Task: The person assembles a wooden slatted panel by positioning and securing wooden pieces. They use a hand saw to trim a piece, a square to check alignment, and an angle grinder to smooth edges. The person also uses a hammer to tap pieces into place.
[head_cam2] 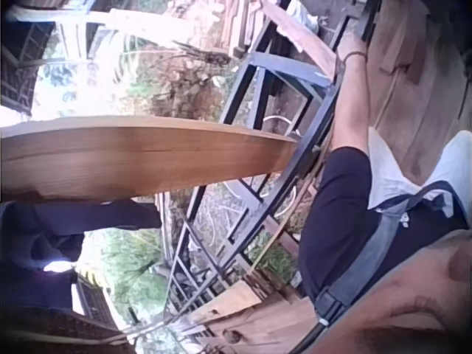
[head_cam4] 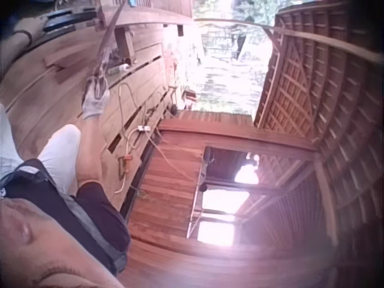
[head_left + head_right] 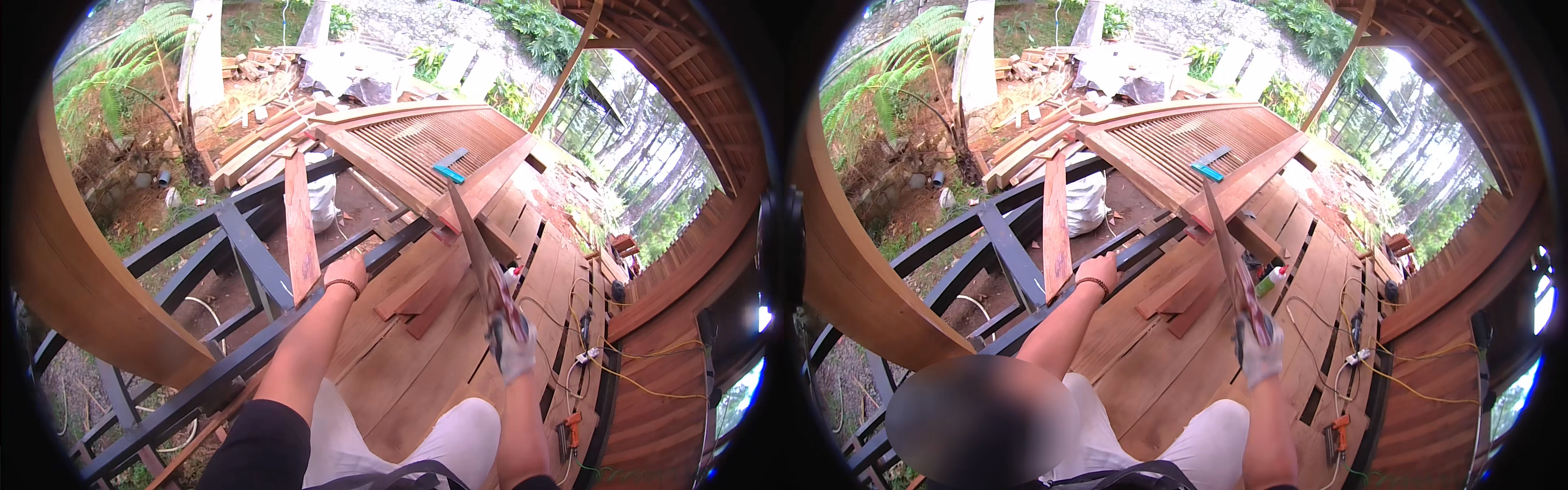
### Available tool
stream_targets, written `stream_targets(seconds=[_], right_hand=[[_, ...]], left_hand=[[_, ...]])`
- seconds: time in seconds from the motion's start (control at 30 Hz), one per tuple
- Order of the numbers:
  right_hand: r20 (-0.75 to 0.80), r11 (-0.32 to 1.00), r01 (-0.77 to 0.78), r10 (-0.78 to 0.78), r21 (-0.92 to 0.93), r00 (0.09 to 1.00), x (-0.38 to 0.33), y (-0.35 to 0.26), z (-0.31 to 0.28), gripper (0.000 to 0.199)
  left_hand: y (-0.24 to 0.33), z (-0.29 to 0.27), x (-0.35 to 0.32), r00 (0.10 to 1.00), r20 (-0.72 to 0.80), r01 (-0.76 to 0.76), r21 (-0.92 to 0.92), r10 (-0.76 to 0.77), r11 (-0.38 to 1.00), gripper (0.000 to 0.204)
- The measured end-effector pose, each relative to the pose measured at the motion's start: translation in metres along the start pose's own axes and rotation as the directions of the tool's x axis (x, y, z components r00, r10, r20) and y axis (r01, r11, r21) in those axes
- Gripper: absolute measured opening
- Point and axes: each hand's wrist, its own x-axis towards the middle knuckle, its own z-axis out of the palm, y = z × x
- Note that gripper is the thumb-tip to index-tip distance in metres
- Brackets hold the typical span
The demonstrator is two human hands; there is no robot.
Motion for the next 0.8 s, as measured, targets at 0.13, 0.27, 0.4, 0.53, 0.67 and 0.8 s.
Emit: stream_targets(seconds=[0.13, 0.27, 0.4, 0.53, 0.67, 0.8], right_hand=[[-0.088, 0.994, 0.052, -0.061, -0.101, 0.994, -0.073, -0.004, -0.048, 0.020], [-0.046, 0.992, 0.121, -0.122, -0.020, 0.991, 0.050, 0.005, 0.008, 0.016], [0.001, 0.907, 0.307, -0.320, -0.289, 0.947, 0.113, -0.016, 0.035, 0.016], [-0.193, 0.989, -0.128, 0.141, 0.078, 0.971, -0.036, 0.004, -0.015, 0.017], [-0.160, 0.985, 0.002, 0.026, 0.171, 0.987, -0.044, 0.047, -0.041, 0.020], [0.005, 0.977, 0.155, -0.157, 0.144, 0.988, 0.095, 0.021, -0.006, 0.008]], left_hand=[[0.027, 0.025, 0.016, 0.996, -0.060, -0.057, 0.025, 0.059, 0.998, 0.045], [0.019, 0.012, 0.011, 0.998, -0.041, -0.053, -0.017, 0.053, 0.998, 0.028], [0.025, 0.000, -0.001, 0.993, -0.085, -0.090, -0.027, 0.087, 0.996, 0.028], [0.014, 0.013, 0.006, 0.993, -0.099, -0.075, -0.058, 0.069, 0.995, 0.025], [0.025, 0.012, 0.000, 0.998, -0.012, -0.054, -0.064, 0.054, 0.996, 0.028], [0.031, 0.016, 0.010, 0.997, -0.035, -0.072, -0.103, 0.068, 0.992, 0.036]])
